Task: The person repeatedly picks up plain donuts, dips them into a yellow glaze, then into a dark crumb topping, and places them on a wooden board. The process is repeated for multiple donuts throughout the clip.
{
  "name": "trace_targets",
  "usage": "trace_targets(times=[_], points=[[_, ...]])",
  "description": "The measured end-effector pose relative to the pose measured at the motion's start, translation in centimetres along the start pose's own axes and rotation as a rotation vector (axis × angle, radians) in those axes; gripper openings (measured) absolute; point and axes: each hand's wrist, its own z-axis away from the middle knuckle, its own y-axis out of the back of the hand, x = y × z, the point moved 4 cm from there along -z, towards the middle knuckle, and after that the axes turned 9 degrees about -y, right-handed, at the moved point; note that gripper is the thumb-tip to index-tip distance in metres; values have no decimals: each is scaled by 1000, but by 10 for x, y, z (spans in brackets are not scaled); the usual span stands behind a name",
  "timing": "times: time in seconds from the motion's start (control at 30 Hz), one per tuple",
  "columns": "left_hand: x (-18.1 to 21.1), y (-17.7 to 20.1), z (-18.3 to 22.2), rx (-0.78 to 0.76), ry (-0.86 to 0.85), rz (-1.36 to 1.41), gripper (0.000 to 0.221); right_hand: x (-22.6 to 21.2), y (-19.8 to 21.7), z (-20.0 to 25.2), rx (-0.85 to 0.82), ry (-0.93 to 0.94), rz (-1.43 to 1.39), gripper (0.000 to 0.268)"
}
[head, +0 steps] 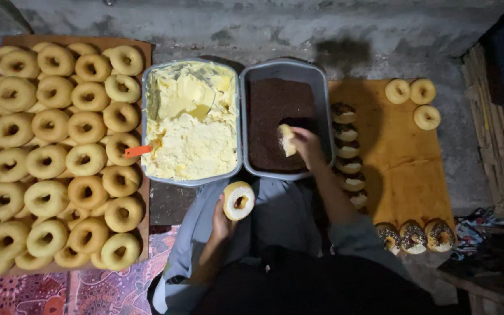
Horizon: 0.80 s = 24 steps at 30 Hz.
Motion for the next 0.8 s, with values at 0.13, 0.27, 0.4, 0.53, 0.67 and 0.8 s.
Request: trace_targets(times=[0.13, 0.27, 0.4, 0.53, 0.67, 0.8], points=[[1, 6, -4, 51, -24, -41, 55, 76, 22, 22, -53, -702, -1641, 36], [4, 13, -3, 69, 27, -31, 56, 119, 70, 41, -42, -479, -1762, 38], [10, 10, -5, 42, -38, -52, 56, 162, 115, 29, 232, -604, -1742, 33], [11, 12, -5, 58, 8, -40, 55, 175, 137, -32, 296, -362, -1661, 31], [10, 13, -4, 25, -9, 76, 54, 185, 131, -100, 310, -534, -1361, 26], [9, 16, -2, 64, 43, 115, 56, 187, 109, -154, 365, -738, -1122, 39]])
